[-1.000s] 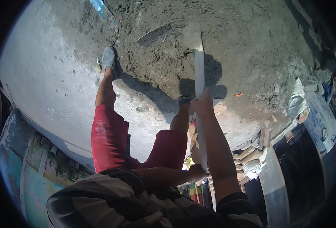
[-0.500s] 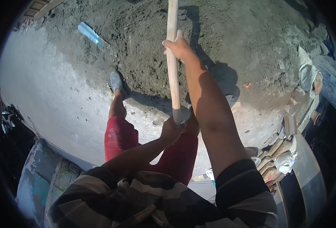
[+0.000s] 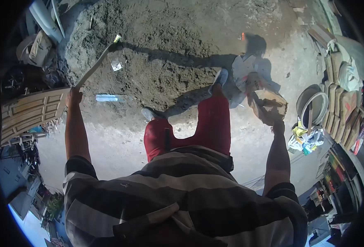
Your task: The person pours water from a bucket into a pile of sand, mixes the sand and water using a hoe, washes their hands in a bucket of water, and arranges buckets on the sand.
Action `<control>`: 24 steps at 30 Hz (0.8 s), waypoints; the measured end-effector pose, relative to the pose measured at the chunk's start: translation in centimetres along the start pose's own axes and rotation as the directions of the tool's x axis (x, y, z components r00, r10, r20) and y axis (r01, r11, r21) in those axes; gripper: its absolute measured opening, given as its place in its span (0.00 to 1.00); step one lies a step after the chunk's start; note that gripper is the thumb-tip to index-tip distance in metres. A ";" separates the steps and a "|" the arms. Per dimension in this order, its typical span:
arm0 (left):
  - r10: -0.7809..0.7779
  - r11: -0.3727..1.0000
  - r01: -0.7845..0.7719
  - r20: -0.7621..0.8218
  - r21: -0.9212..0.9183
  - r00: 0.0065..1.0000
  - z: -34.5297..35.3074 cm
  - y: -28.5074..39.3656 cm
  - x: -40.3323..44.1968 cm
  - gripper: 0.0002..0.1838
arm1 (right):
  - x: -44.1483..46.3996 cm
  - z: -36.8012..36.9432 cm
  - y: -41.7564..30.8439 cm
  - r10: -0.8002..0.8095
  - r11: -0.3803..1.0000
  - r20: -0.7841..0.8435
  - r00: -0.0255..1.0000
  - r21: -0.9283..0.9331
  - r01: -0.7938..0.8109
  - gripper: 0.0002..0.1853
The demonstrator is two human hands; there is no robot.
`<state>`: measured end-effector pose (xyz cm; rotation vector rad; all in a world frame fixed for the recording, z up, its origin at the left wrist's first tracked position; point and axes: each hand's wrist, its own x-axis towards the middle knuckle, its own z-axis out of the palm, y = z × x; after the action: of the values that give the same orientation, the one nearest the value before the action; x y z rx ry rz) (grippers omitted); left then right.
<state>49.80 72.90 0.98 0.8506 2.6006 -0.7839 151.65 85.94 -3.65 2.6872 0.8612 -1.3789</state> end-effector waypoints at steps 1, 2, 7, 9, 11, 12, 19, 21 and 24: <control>-0.024 0.999 0.024 -0.017 -0.024 1.000 0.1 -1.0 0.7 0.24 | 3.0 -4.2 4.3 0.093 0.976 -0.020 0.996 0.201 -0.087 0.06; -0.074 0.996 0.073 -0.025 -0.054 0.997 -1.5 -0.1 -1.1 0.24 | 1.0 -6.2 3.7 0.153 0.935 -0.112 0.982 0.339 -0.107 0.05; -0.174 0.937 0.175 0.032 -0.302 0.984 -5.3 1.4 -7.2 0.39 | -1.5 -13.2 4.2 0.241 0.954 -0.009 0.970 0.183 -0.235 0.04; -0.144 0.875 0.131 0.008 -0.465 0.990 -4.7 4.4 -8.6 0.36 | -1.5 -14.2 0.8 0.225 0.952 -0.015 0.974 0.216 -0.217 0.05; -0.036 0.711 0.077 0.073 -0.699 0.997 -2.8 6.5 -11.2 0.32 | 3.3 -15.2 0.8 0.149 0.968 0.092 0.985 0.190 -0.164 0.14; 0.067 0.586 0.060 0.122 -0.808 0.990 -2.4 8.7 -12.2 0.31 | 4.4 -15.0 -1.6 0.133 0.970 0.144 0.981 0.185 -0.159 0.12; 0.302 0.435 0.135 0.285 -0.890 0.910 4.9 22.4 -24.0 0.27 | 5.3 -8.4 -24.2 -0.160 0.971 0.180 0.971 0.207 0.122 0.14; 0.274 0.440 0.336 0.481 -0.833 0.833 5.9 25.7 -26.2 0.23 | 6.3 -6.4 -30.1 -0.250 0.953 0.224 0.942 0.226 0.200 0.14; 0.720 0.270 0.075 0.253 -0.960 0.646 14.3 28.0 -23.1 0.19 | 8.9 -3.6 -39.2 -0.336 0.891 0.405 0.850 0.430 0.147 0.20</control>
<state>86.55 73.03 -12.08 0.5357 1.5398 0.5457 140.07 124.31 1.33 2.3265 0.9864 -2.3589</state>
